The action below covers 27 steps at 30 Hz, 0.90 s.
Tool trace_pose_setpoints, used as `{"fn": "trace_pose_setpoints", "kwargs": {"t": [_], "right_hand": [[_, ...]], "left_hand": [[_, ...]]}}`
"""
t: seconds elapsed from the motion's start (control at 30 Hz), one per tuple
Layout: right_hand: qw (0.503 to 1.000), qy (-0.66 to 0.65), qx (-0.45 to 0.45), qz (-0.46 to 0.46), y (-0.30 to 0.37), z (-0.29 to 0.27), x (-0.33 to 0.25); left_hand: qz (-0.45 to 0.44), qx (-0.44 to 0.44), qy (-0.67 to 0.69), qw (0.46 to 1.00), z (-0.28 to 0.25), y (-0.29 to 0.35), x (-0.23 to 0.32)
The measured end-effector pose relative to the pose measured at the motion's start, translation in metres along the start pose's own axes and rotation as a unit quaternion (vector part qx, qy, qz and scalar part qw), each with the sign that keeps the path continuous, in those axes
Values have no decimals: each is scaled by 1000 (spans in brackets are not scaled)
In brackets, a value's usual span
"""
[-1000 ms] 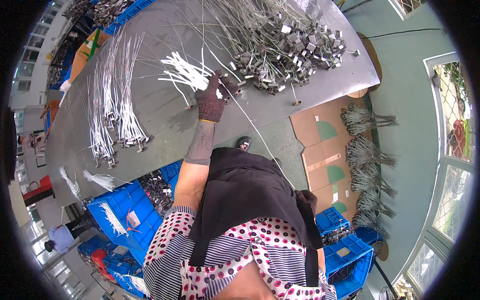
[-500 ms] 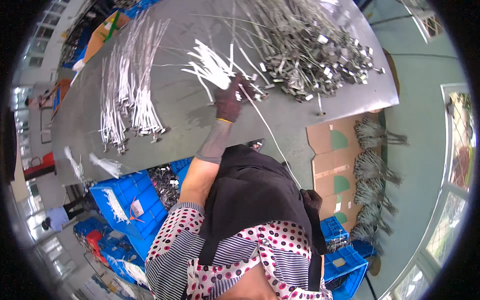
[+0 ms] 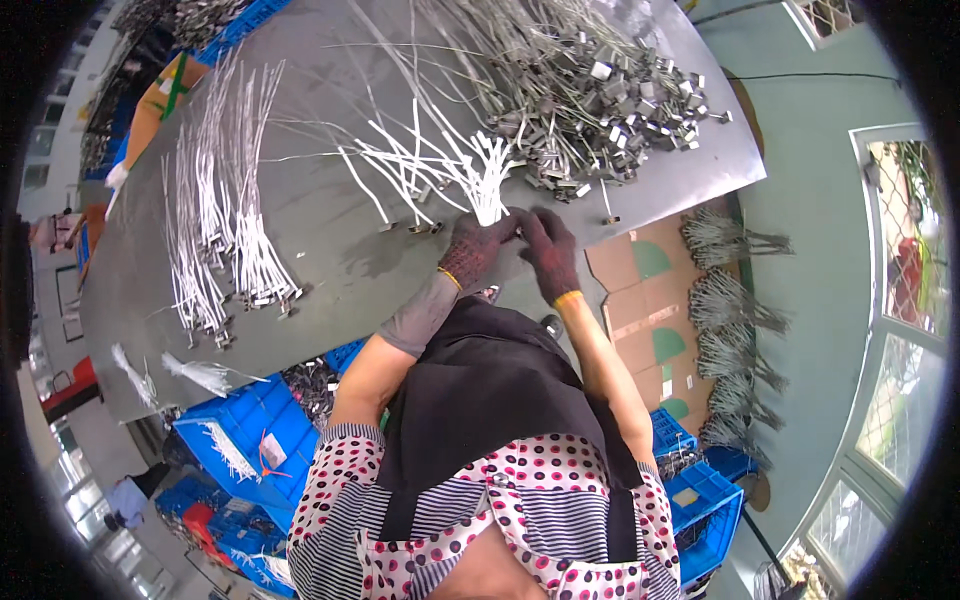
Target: The person is sorting and organizing bundles of white electrical wires with connectors at a workbench.
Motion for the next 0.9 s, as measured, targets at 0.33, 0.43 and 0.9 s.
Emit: {"fn": "trace_pose_setpoints", "kwargs": {"t": [0.33, 0.43, 0.9], "right_hand": [[888, 383, 218, -132, -72, 10, -94], [841, 438, 286, -139, -88, -15, -119], [913, 202, 135, -328, -1, -75, -83]], "left_hand": [[-281, 81, -32, 956, -55, -22, 0], [-223, 186, -228, 929, -97, -19, 24], [-272, 109, 172, 941, -16, -31, 9]]}}
Point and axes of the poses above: each hand's wrist, its own y-axis away from the middle knuckle, its own z-axis out of the palm, x = y × z, the point moved 10 cm from there along -y, towards the middle knuckle, and after that the axes turned 4 degrees about z, right-handed, at the moved point
